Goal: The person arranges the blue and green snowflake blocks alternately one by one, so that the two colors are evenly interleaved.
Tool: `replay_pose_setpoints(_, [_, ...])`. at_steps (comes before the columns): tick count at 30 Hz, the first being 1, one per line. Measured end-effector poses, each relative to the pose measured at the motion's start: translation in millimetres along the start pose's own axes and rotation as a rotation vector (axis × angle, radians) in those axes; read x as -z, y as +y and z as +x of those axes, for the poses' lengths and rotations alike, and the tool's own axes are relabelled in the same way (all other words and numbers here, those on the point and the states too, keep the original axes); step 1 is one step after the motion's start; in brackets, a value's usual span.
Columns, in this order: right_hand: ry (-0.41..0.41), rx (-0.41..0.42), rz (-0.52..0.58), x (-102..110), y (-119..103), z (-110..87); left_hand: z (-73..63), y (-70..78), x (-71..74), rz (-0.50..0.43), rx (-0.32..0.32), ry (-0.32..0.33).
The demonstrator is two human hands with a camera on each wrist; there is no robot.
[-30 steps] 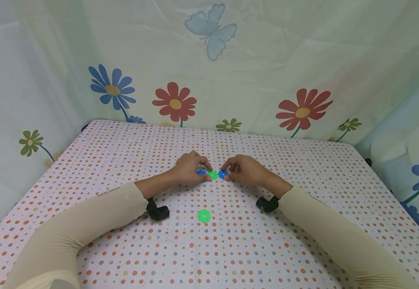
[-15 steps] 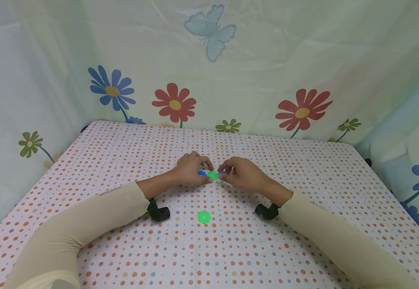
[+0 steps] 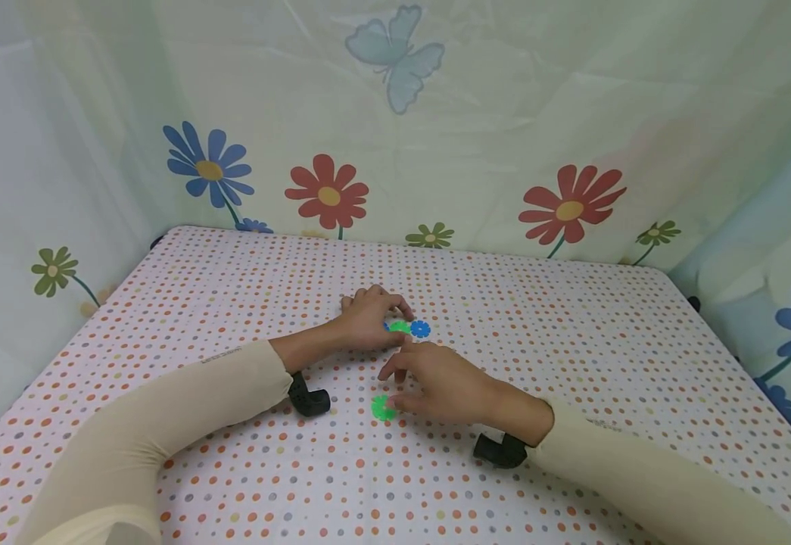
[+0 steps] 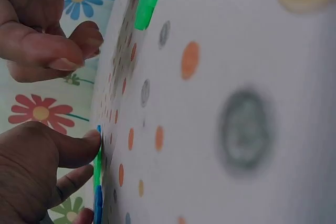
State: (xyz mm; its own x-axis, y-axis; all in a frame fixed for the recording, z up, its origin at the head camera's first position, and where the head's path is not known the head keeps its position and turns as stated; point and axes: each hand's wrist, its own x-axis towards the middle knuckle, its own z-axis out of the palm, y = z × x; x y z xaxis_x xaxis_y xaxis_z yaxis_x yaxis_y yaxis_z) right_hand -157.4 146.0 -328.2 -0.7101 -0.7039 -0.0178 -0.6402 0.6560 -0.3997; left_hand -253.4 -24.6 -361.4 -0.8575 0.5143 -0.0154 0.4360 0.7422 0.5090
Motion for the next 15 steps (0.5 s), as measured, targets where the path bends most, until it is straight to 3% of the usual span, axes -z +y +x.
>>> replay_pose_setpoints(15, [-0.011, 0.046, -0.049, -12, -3, 3.1, 5.4, 4.7, -4.9, 0.025, 0.026, 0.025])
